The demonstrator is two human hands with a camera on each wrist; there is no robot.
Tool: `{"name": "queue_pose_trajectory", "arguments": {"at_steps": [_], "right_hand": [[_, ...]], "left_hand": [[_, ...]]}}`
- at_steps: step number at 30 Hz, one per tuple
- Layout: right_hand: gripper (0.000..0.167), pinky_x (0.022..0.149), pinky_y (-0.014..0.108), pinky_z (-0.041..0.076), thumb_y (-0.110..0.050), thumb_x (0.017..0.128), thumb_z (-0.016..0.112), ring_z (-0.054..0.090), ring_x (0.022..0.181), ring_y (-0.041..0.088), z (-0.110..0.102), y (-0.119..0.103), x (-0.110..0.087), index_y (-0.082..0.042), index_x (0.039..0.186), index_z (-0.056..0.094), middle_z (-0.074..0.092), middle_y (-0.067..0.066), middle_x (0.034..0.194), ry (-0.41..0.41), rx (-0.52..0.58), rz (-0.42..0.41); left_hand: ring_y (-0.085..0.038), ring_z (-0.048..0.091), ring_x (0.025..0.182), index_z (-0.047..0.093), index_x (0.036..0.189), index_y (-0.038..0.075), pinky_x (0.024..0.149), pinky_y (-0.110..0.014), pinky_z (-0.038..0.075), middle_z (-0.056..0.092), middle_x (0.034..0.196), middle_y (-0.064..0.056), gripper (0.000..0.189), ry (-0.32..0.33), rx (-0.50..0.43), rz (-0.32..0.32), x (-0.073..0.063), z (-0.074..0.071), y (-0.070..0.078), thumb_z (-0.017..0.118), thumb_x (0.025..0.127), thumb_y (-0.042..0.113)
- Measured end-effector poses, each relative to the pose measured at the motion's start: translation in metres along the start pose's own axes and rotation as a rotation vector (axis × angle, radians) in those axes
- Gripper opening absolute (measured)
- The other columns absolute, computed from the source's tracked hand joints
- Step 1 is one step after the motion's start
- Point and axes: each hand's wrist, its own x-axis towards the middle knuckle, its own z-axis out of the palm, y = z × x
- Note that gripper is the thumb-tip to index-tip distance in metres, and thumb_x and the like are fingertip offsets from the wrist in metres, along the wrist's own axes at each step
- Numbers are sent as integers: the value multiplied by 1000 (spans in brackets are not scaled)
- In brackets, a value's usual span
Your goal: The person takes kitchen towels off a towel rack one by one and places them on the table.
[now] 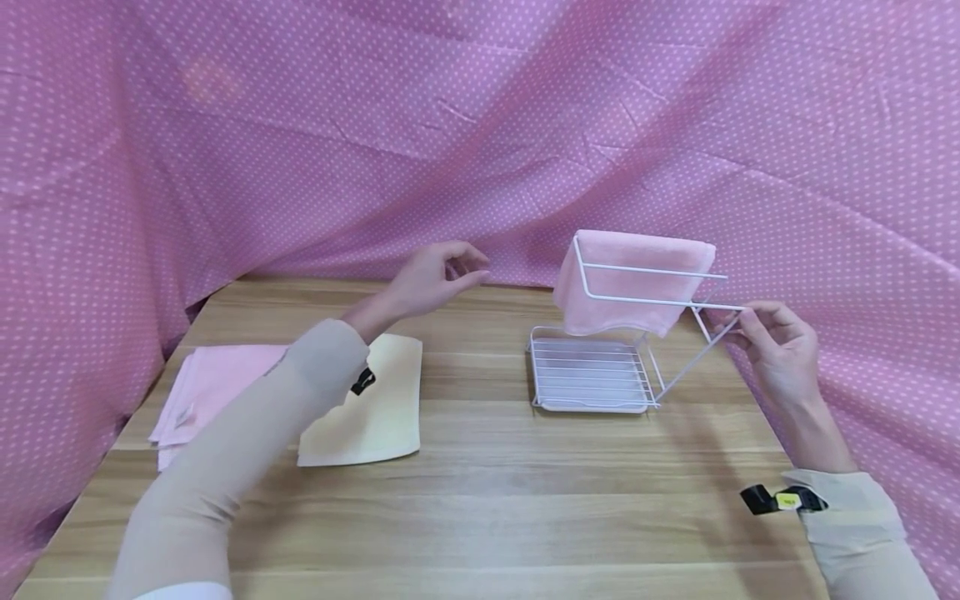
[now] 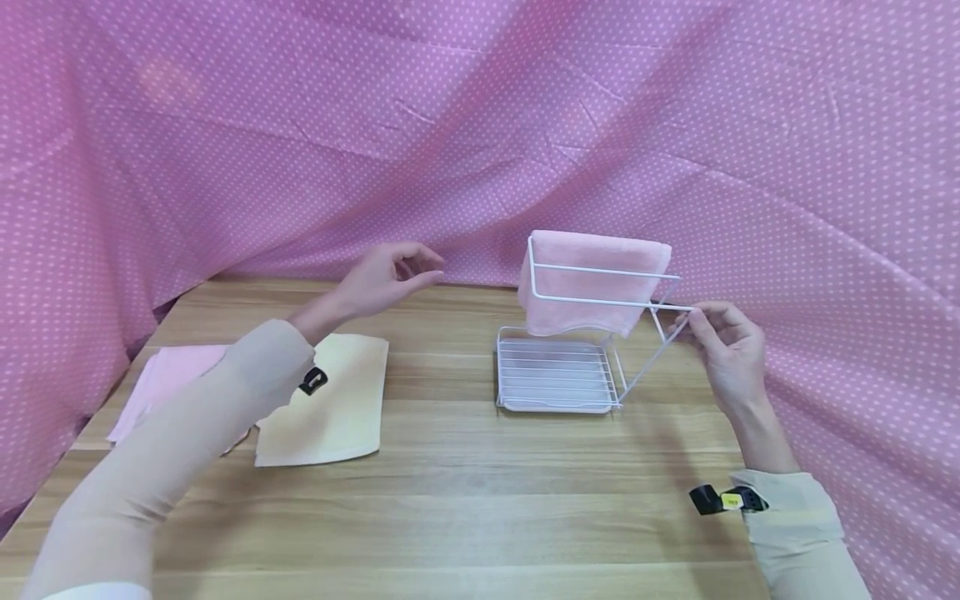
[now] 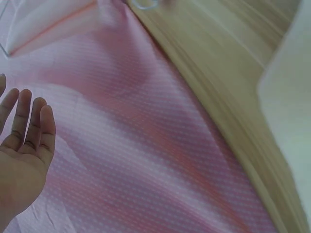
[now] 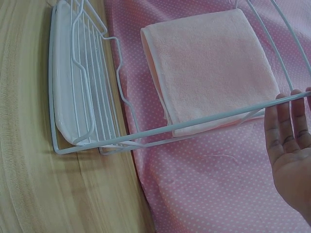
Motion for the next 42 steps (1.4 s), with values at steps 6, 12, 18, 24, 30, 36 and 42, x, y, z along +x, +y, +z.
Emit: {"name": "queue_pose_trajectory", "arguments": {"at_steps": [6, 12, 18, 24, 30, 36, 42], "right_hand": [[19, 81, 27, 64, 12, 104, 50, 79, 85, 20, 0, -1, 0, 7, 108, 68, 79, 11, 96, -39, 29, 1], [17, 80, 27, 64, 10, 104, 52, 78, 85, 19, 0, -1, 0, 6, 107, 68, 79, 11, 95, -29, 10, 5], [21, 87, 27, 64, 14, 104, 47, 78, 93, 19, -5, -2, 1, 8, 112, 66, 79, 12, 100, -111, 67, 20], [21, 87, 27, 64, 13, 104, 48, 77, 94, 19, -6, -1, 1, 7, 113, 66, 78, 12, 101, -115, 69, 22], [20, 86, 28, 64, 13, 104, 49, 78, 91, 20, -5, -1, 1, 8, 112, 66, 78, 13, 100, -102, 76, 14], [20, 87, 29, 64, 15, 104, 48, 77, 92, 21, -4, -2, 1, 9, 111, 66, 78, 14, 100, -105, 94, 24], [18, 85, 28, 64, 14, 103, 49, 77, 92, 21, -5, -1, 1, 10, 111, 65, 78, 14, 100, -100, 88, 18]], "left_hand": [[-19, 68, 90, 71, 125, 7, 84, -29, 57, 75, 107, -10, 29, -4, -28, 32, 20, 10, 15, 71, 101, 24], [-19, 67, 92, 70, 128, 7, 83, -30, 58, 75, 111, -9, 32, -8, -44, 51, 40, 17, 28, 70, 103, 26], [-18, 67, 99, 70, 128, 8, 89, -28, 57, 75, 115, -7, 32, 10, -52, 43, 60, 25, 40, 71, 102, 28], [-18, 67, 101, 69, 129, 7, 90, -29, 56, 75, 116, -7, 34, 3, -31, 74, 78, 34, 52, 71, 103, 28], [-18, 69, 102, 69, 128, 8, 94, -30, 57, 76, 117, -8, 33, -18, 8, 118, 95, 43, 66, 70, 103, 29], [-18, 69, 107, 68, 129, 8, 99, -29, 57, 75, 123, -9, 34, -63, 60, 139, 111, 51, 80, 70, 103, 29], [-14, 65, 116, 66, 134, 12, 101, -23, 53, 72, 129, -4, 40, -147, 106, 82, 123, 59, 93, 72, 102, 36]]}}
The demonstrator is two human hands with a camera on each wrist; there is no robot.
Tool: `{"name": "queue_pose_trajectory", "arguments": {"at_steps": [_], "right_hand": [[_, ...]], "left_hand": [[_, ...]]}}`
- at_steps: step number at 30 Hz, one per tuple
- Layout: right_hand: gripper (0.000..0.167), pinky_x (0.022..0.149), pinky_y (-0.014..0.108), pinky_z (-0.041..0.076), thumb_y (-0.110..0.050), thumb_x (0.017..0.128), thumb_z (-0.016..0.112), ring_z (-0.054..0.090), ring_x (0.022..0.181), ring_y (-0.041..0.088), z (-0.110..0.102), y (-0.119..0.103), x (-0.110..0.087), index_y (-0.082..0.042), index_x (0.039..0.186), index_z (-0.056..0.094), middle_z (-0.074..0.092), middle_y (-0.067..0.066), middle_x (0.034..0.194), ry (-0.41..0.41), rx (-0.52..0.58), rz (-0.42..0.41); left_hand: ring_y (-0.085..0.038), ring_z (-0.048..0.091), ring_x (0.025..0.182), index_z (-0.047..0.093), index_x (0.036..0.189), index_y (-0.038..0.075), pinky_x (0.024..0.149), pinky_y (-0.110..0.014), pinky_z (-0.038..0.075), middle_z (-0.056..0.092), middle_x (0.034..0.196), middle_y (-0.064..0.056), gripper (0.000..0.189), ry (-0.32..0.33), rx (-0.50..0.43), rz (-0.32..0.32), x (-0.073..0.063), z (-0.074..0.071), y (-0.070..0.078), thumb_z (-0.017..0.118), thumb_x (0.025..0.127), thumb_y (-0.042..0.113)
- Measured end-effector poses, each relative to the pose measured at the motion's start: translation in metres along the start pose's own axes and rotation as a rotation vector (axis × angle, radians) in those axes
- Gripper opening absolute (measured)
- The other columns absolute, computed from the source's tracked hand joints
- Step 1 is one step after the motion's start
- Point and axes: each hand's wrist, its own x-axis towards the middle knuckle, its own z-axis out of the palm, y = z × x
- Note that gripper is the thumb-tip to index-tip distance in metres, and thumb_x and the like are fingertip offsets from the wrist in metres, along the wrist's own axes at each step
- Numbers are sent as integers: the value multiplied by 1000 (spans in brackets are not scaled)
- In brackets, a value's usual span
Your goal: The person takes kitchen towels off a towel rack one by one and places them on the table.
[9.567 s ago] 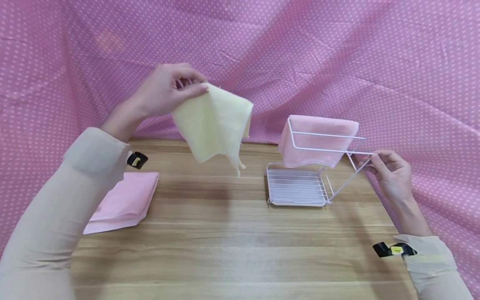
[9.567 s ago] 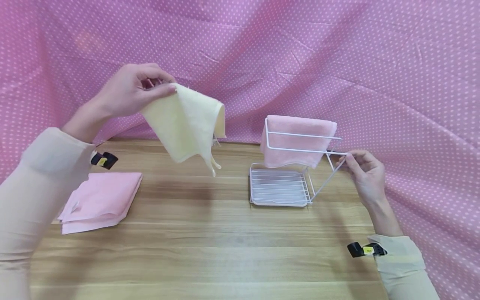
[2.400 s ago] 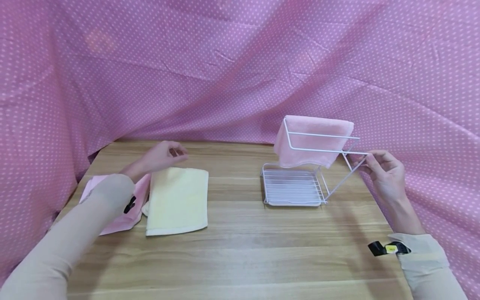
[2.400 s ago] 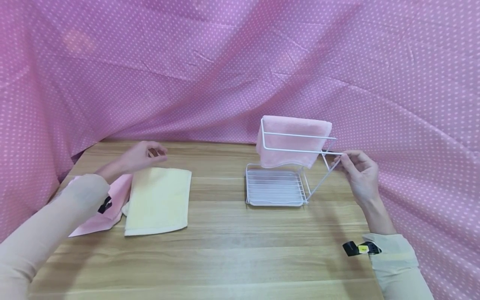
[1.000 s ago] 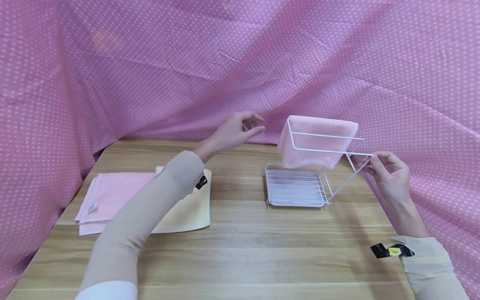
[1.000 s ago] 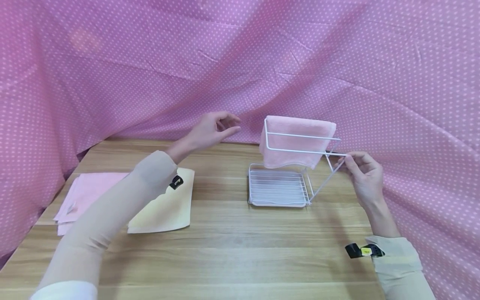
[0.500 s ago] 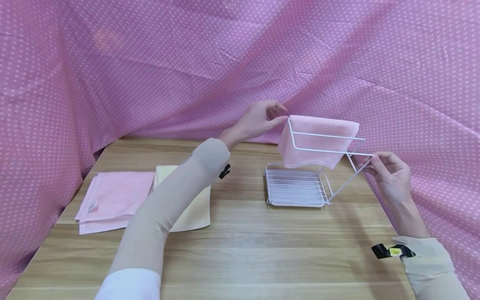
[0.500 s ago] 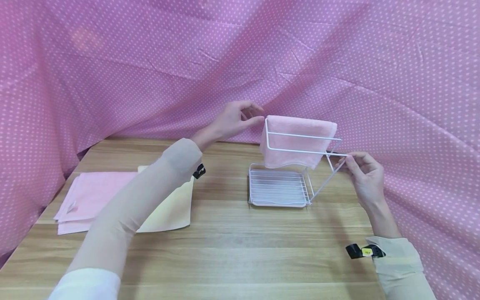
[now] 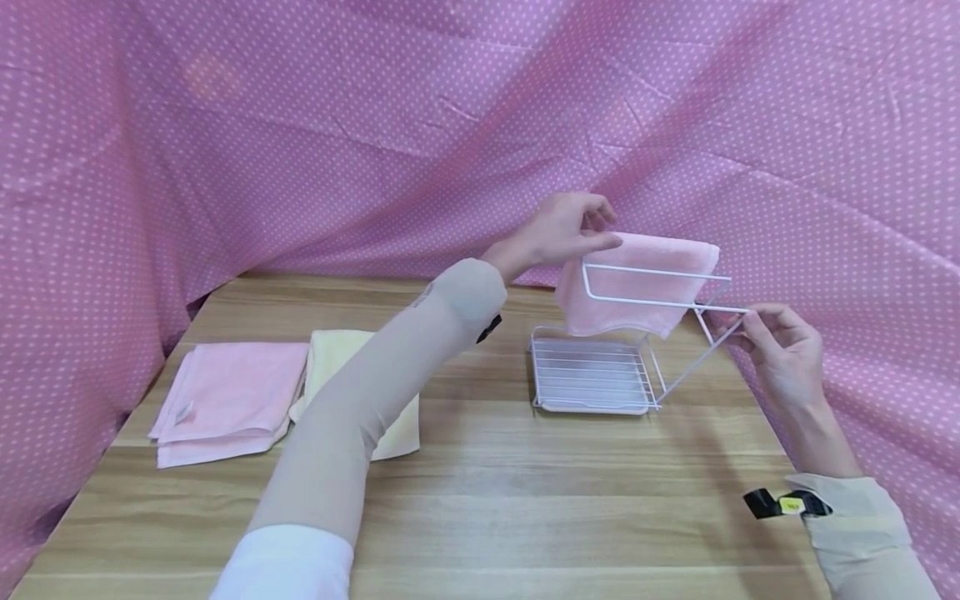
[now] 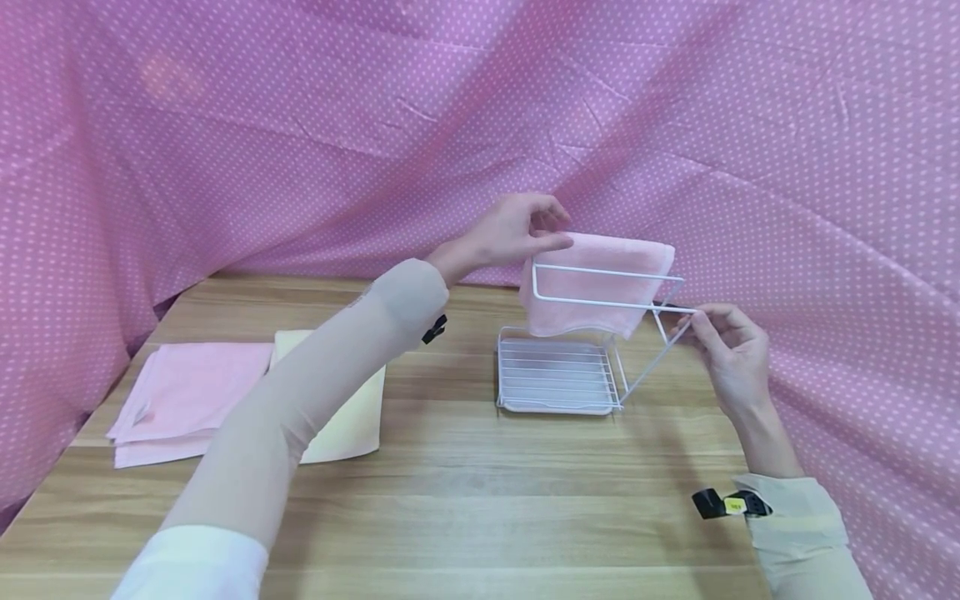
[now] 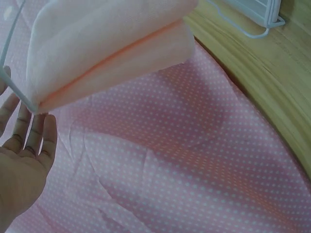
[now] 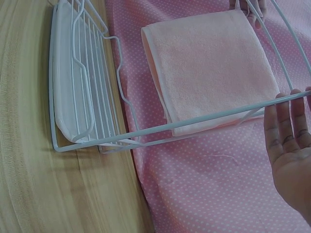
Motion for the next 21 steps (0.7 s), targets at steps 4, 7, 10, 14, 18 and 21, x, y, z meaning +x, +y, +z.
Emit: {"name": "queue_pose_trajectory", "arguments": {"at_steps": [4, 7, 10, 14, 18, 21], "right_hand": [[19, 86, 29, 64, 16, 103, 47, 77, 93, 22, 0, 0, 1, 12, 111, 64, 78, 16, 101, -12, 24, 2], [19, 85, 28, 64, 15, 103, 48, 77, 92, 21, 0, -1, 0, 11, 111, 65, 78, 14, 100, -8, 6, 0], [19, 85, 28, 64, 15, 103, 48, 77, 92, 21, -1, -1, 0, 10, 110, 66, 78, 14, 100, -6, 3, 0], [20, 86, 28, 64, 16, 103, 47, 77, 93, 21, -1, -1, 1, 10, 111, 65, 78, 15, 100, -14, 16, 4], [22, 87, 28, 64, 16, 104, 46, 77, 93, 21, -1, 0, 1, 10, 112, 65, 78, 15, 101, -21, 18, 6], [22, 87, 27, 64, 15, 104, 46, 78, 93, 20, -1, -1, 0, 9, 111, 66, 78, 14, 101, -17, 3, 6]], "left_hand": [[-12, 63, 119, 66, 135, 15, 102, -23, 52, 71, 130, -2, 40, -38, 24, -17, 6, 2, 6, 70, 102, 38], [-12, 64, 118, 65, 135, 15, 102, -23, 52, 71, 130, -1, 40, -53, 51, -25, 11, 3, 9, 70, 103, 37], [-12, 64, 118, 64, 136, 15, 103, -23, 52, 70, 131, -2, 40, -65, 73, -37, 17, 4, 11, 71, 102, 36], [-12, 64, 120, 64, 136, 16, 104, -24, 52, 71, 131, -1, 41, -84, 86, -54, 22, 5, 13, 73, 101, 35], [-11, 66, 115, 67, 135, 15, 100, -22, 53, 73, 126, 0, 41, -90, 101, -53, 26, 8, 13, 74, 100, 35], [-10, 65, 108, 71, 129, 15, 96, -20, 52, 74, 120, 1, 36, -101, 131, -50, 28, 10, 12, 75, 99, 35]]}}
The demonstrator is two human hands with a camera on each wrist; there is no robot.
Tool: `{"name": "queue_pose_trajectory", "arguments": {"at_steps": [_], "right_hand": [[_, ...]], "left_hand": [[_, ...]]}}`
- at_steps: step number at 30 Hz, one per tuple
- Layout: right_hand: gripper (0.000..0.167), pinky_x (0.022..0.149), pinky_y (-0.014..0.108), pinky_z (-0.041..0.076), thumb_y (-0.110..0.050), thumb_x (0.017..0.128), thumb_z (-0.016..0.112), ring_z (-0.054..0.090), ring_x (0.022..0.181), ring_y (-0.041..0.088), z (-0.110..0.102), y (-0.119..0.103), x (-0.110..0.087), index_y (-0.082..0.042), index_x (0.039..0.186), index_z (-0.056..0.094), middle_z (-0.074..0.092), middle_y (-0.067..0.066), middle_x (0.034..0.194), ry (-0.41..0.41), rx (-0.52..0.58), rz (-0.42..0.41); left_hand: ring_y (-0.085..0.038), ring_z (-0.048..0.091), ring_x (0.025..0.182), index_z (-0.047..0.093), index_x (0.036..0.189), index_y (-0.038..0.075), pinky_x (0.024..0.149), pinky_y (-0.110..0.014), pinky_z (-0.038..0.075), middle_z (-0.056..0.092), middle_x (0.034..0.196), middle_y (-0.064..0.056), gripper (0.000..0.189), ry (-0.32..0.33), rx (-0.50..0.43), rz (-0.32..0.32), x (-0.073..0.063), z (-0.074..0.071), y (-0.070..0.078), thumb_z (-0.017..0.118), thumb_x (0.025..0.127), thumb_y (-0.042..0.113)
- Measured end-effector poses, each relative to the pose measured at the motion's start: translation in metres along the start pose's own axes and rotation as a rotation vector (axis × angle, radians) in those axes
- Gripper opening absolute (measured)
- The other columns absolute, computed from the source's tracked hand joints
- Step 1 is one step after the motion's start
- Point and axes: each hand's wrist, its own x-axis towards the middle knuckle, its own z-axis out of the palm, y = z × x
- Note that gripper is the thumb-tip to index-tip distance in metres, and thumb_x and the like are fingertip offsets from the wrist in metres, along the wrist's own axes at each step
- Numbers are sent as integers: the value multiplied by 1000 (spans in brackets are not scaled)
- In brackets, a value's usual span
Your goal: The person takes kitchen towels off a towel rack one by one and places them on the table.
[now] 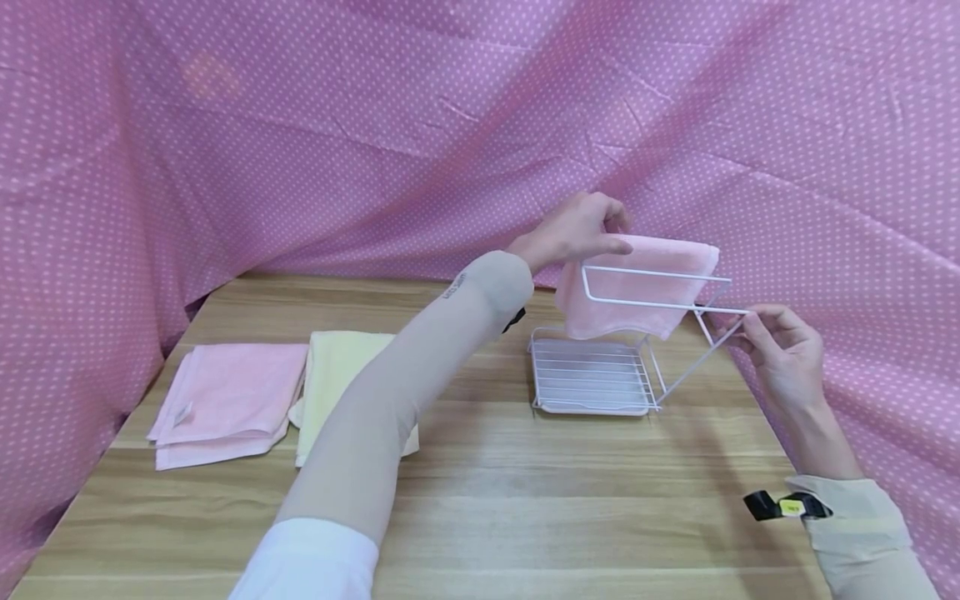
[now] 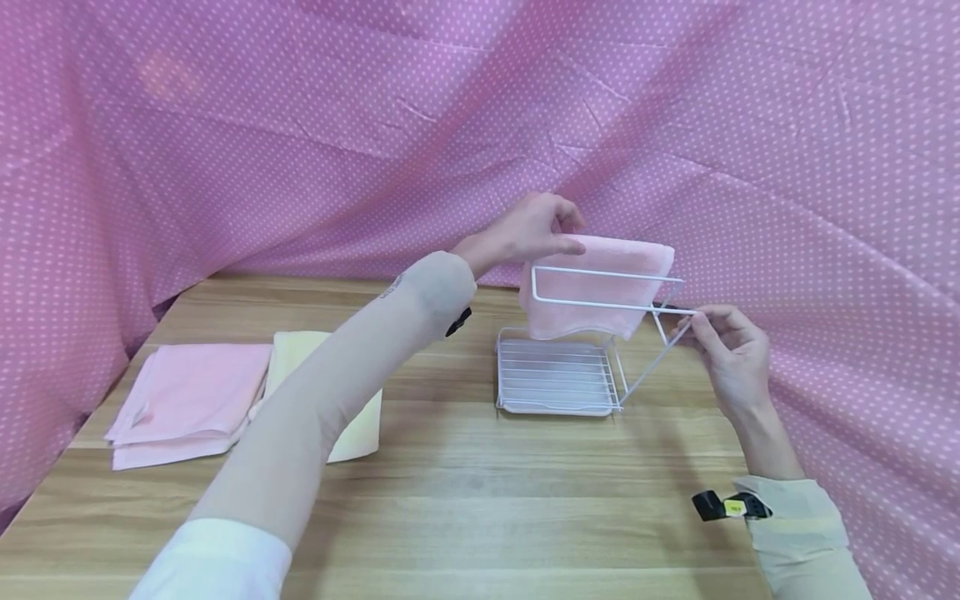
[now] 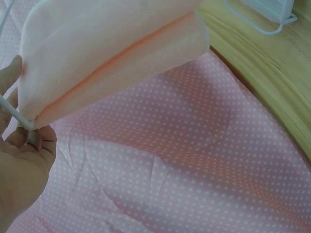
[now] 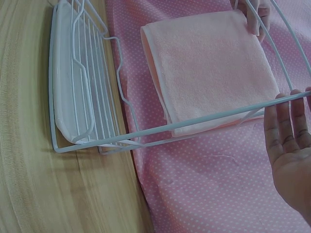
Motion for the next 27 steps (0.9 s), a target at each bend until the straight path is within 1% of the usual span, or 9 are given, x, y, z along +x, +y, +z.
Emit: {"name": "queue_pose_trajectory", "arguments": {"at_steps": [3, 6, 10, 13, 18, 23, 27], "right_hand": [[22, 86, 26, 63, 14, 104, 47, 77, 92, 19, 0, 0, -1, 7, 111, 67, 78, 12, 100, 9, -34, -3], [21, 86, 26, 64, 14, 104, 48, 77, 91, 19, 0, 0, 0, 7, 110, 67, 78, 12, 99, 12, -30, -7], [21, 87, 28, 64, 16, 103, 47, 78, 93, 21, 0, 0, 0, 10, 112, 65, 78, 15, 100, -4, 7, 1], [23, 88, 28, 64, 16, 104, 46, 78, 93, 20, -1, 0, 0, 9, 113, 66, 78, 13, 101, -8, -12, 3], [23, 88, 28, 63, 16, 104, 46, 78, 93, 21, -1, 1, -1, 9, 112, 66, 78, 14, 101, 0, 1, 6], [22, 88, 27, 64, 15, 104, 46, 77, 94, 20, 1, 0, -1, 9, 112, 66, 78, 14, 102, 7, 2, 14], [22, 88, 27, 64, 15, 104, 46, 77, 94, 20, 2, -1, 0, 9, 112, 66, 78, 14, 102, 0, 6, 14]], "left_hand": [[-10, 64, 104, 75, 124, 16, 94, -20, 51, 76, 116, 1, 30, -14, 15, -1, 1, 2, -1, 75, 99, 33], [-10, 64, 103, 76, 123, 15, 93, -20, 51, 77, 115, 1, 28, -18, 16, 5, 1, 3, -1, 75, 100, 31], [-10, 66, 104, 77, 122, 15, 94, -21, 51, 78, 116, 1, 26, -3, 30, 17, 2, 3, -2, 73, 101, 30], [-10, 66, 104, 78, 120, 15, 95, -21, 50, 78, 115, 1, 24, 7, 40, 23, 3, 3, -2, 73, 101, 30], [-11, 65, 107, 78, 119, 16, 97, -22, 50, 76, 116, 1, 23, 7, 42, 20, 2, 2, -2, 72, 102, 31], [-11, 64, 110, 77, 119, 17, 100, -23, 51, 74, 119, 0, 23, 2, 31, 12, 1, 0, -3, 69, 103, 31], [-11, 63, 106, 76, 120, 16, 97, -22, 51, 73, 116, 0, 22, -1, 7, 20, 0, -2, -3, 68, 105, 30]]}}
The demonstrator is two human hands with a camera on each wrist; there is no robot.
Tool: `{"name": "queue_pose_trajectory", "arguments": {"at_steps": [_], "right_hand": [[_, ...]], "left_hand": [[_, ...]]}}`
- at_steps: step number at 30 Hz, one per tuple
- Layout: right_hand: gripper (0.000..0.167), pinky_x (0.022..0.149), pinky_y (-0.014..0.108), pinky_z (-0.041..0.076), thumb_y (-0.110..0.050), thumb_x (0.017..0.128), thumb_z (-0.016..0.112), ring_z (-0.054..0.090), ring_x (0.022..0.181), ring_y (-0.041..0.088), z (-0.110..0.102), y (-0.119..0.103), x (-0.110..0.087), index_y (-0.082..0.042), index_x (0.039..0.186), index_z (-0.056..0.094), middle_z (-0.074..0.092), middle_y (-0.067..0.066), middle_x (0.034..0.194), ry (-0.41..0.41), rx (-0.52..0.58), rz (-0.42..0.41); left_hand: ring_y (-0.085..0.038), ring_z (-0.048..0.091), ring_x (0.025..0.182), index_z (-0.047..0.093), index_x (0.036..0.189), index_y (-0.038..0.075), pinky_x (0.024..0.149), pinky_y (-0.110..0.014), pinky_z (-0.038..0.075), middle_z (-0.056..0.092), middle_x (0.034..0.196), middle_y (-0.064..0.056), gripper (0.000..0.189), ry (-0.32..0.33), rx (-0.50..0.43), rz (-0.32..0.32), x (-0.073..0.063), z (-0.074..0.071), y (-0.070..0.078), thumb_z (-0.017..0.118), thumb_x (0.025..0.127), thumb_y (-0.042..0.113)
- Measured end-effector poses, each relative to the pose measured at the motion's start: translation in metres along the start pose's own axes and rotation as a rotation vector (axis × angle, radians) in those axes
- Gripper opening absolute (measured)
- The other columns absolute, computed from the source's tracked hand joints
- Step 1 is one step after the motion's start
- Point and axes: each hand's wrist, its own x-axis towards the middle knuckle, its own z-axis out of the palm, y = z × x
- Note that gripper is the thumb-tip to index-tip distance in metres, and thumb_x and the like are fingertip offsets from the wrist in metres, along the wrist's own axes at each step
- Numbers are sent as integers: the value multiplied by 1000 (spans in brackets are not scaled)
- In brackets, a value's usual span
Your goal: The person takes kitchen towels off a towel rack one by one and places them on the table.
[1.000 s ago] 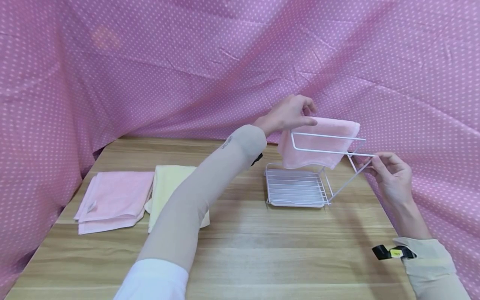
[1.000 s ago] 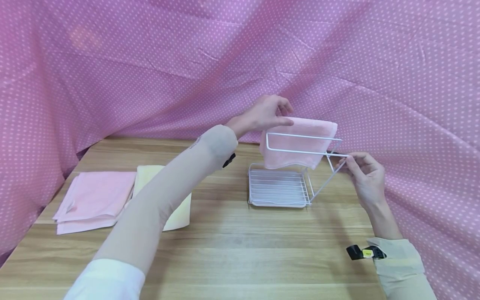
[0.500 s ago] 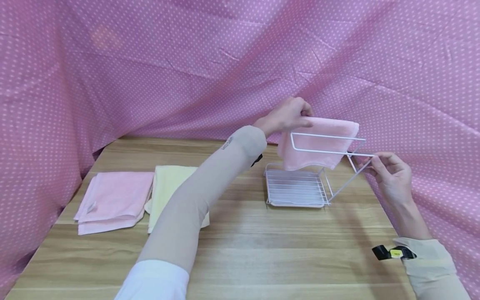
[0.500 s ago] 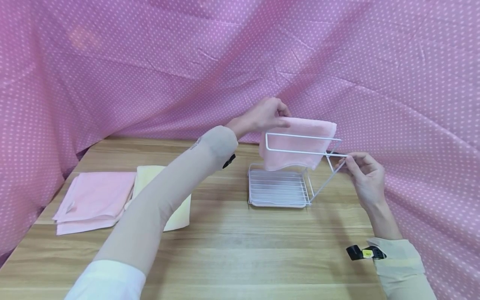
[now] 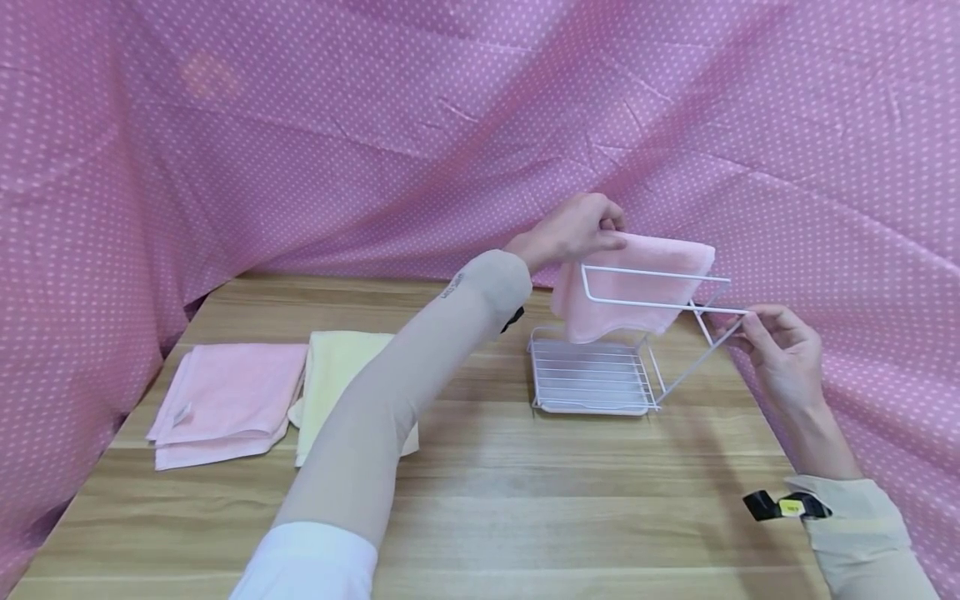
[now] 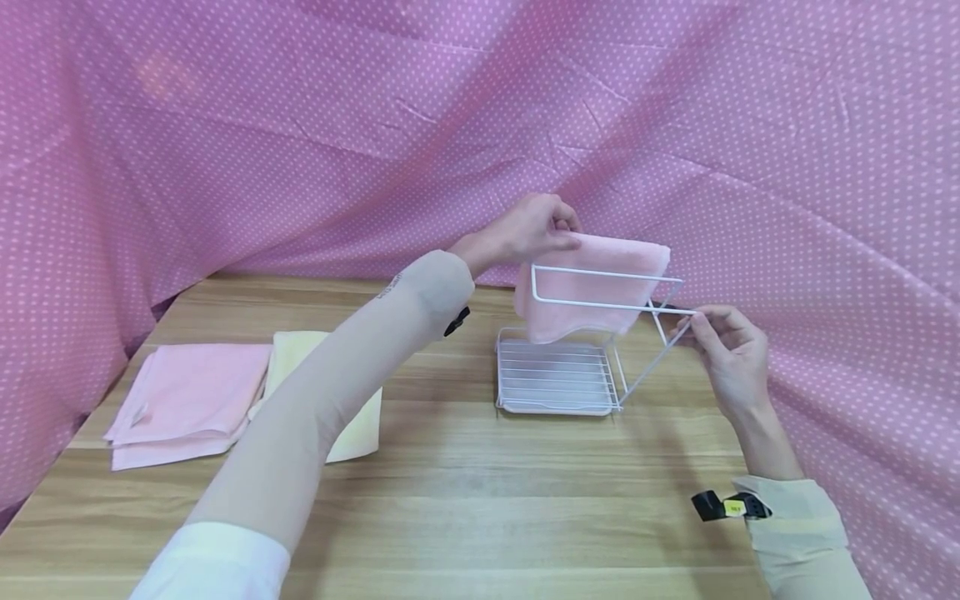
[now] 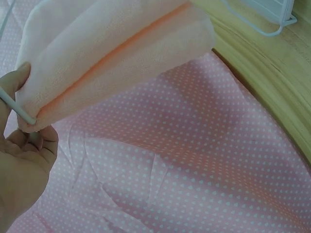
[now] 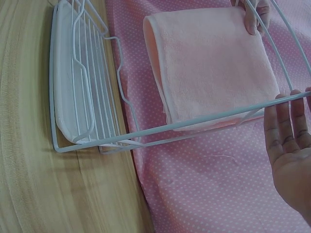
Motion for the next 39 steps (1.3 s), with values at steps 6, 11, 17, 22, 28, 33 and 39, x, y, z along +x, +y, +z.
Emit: {"name": "queue_pose_trajectory", "arguments": {"at_steps": [6, 11, 17, 22, 28, 33, 39], "right_hand": [[23, 88, 28, 64, 16, 104, 45, 77, 94, 20, -1, 1, 0, 9, 112, 66, 78, 14, 102, 1, 3, -2], [22, 87, 27, 64, 16, 104, 45, 77, 94, 20, -2, 1, 1, 10, 112, 65, 77, 14, 101, 3, -7, -4], [22, 87, 27, 63, 15, 104, 46, 77, 94, 20, -1, 1, 1, 10, 113, 65, 77, 13, 101, 2, -14, -2], [20, 86, 27, 64, 14, 104, 48, 77, 92, 19, 0, 0, 1, 9, 112, 66, 78, 12, 100, 13, -37, -12], [20, 86, 27, 64, 14, 104, 48, 77, 92, 20, 1, 0, 2, 9, 111, 66, 78, 13, 100, 21, -21, -12], [18, 84, 26, 64, 13, 104, 49, 77, 90, 19, 3, 0, 1, 10, 110, 66, 78, 13, 98, 59, -44, -10], [18, 85, 24, 63, 11, 104, 50, 77, 91, 16, 3, 0, 0, 7, 110, 67, 78, 9, 99, 68, -85, -5]], "left_hand": [[-11, 62, 108, 75, 123, 16, 98, -22, 51, 73, 118, -1, 24, -3, -13, 8, 0, -2, 0, 66, 105, 29], [-12, 63, 115, 74, 126, 16, 103, -23, 50, 73, 126, -1, 26, 6, -25, 4, -2, -6, 1, 66, 105, 30], [-13, 62, 117, 74, 127, 16, 102, -22, 50, 73, 128, -2, 28, 15, -49, -6, -2, -12, 2, 66, 105, 30], [-15, 62, 120, 73, 129, 13, 103, -23, 51, 72, 132, -4, 30, 31, -67, 1, -2, -16, 3, 66, 105, 30], [-15, 62, 118, 73, 129, 13, 101, -22, 50, 73, 131, -4, 30, 47, -62, 20, -4, -21, 5, 67, 105, 30], [-15, 60, 114, 74, 128, 13, 97, -22, 52, 72, 128, -6, 29, 53, -144, 13, -9, -28, 7, 68, 105, 27], [-14, 59, 116, 75, 128, 12, 99, -23, 51, 72, 129, -7, 28, 76, -178, 8, -16, -40, 8, 69, 103, 26]]}}
